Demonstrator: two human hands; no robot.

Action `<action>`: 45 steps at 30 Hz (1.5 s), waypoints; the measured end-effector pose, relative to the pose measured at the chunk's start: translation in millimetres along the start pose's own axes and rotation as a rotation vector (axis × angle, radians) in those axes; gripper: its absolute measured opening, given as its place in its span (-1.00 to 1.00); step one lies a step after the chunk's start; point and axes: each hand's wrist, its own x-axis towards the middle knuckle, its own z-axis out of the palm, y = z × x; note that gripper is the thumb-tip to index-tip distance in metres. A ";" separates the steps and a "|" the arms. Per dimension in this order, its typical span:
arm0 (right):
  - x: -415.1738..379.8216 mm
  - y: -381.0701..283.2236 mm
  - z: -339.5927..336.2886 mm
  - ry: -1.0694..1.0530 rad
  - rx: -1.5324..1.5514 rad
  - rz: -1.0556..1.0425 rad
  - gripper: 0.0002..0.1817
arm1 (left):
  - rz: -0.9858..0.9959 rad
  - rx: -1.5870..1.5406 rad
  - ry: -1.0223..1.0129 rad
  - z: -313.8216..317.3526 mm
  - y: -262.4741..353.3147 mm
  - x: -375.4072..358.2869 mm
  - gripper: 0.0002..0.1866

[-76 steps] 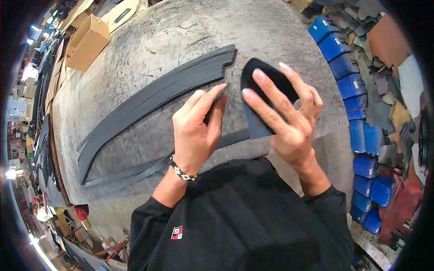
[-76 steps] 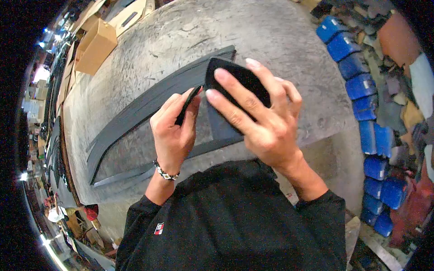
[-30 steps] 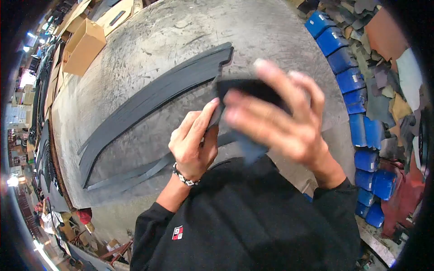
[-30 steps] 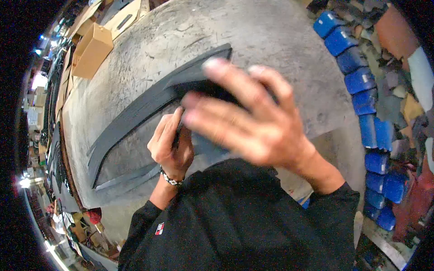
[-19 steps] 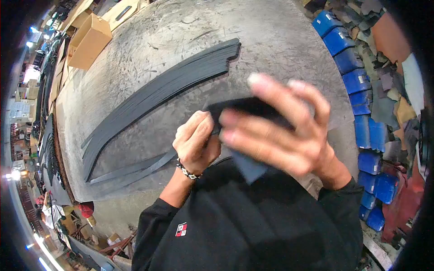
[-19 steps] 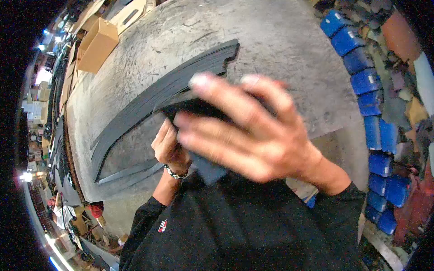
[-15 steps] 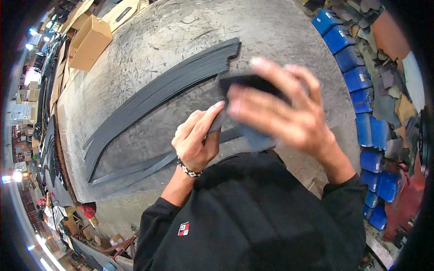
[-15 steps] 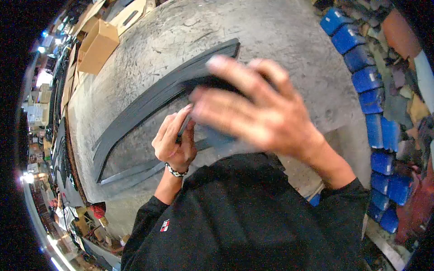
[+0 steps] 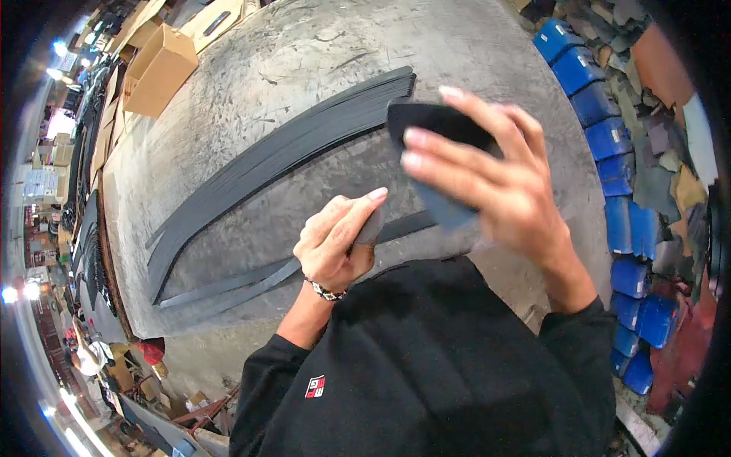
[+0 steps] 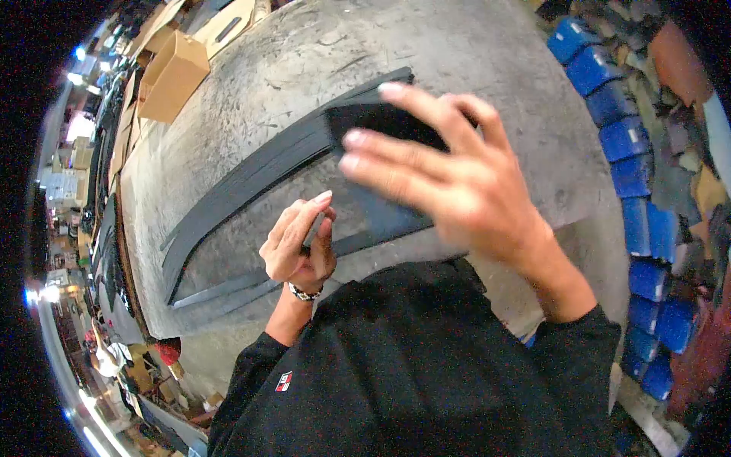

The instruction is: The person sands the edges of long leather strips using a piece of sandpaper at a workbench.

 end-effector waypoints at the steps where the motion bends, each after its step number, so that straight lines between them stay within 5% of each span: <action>1: 0.7 -10.7 -5.7 -0.003 0.041 -0.043 -0.62 | 0.037 0.005 0.030 -0.2 -2.6 -3.5 -0.49; 4: 1.8 -26.1 -12.0 -0.017 0.143 -0.125 -0.61 | 0.116 0.025 0.090 -1.3 -9.5 -11.6 -0.60; 8: -0.3 10.3 9.5 -0.089 0.043 -0.051 -0.59 | -0.082 -0.027 -0.026 -5.0 3.8 -2.4 -0.67; 14: 4.6 -31.4 -8.4 -0.035 0.272 -0.137 -0.59 | 0.037 -0.010 0.028 -8.3 -7.8 -12.5 -0.74; 18: -3.7 12.1 20.6 -0.150 0.148 -0.004 -0.49 | -0.032 -0.096 0.047 -3.1 -3.3 -7.5 -0.74; 20: -2.0 3.9 14.2 -0.078 0.151 0.031 -0.60 | 0.046 -0.030 0.057 -2.4 -4.2 -1.5 -0.73; 26: 2.7 -19.0 0.8 -0.029 0.316 -0.108 -0.61 | -0.015 -0.053 0.041 -9.7 -7.6 -15.3 -0.73; 28: -8.8 9.1 23.7 -0.096 0.105 0.006 -0.47 | -0.006 -0.091 0.036 -2.2 -6.1 -5.1 -0.76; 32: -12.8 13.1 19.5 0.010 0.029 0.143 -0.54 | -0.153 -0.014 -0.037 -3.7 9.5 9.7 -0.63; 39: -9.7 -46.6 4.3 0.075 -0.115 -0.067 -0.65 | -0.052 0.148 -0.015 5.1 11.5 13.6 -0.51; 45: -5.8 4.4 3.6 0.046 -0.248 0.086 -0.64 | -0.152 0.194 -0.050 11.0 17.4 17.6 -0.52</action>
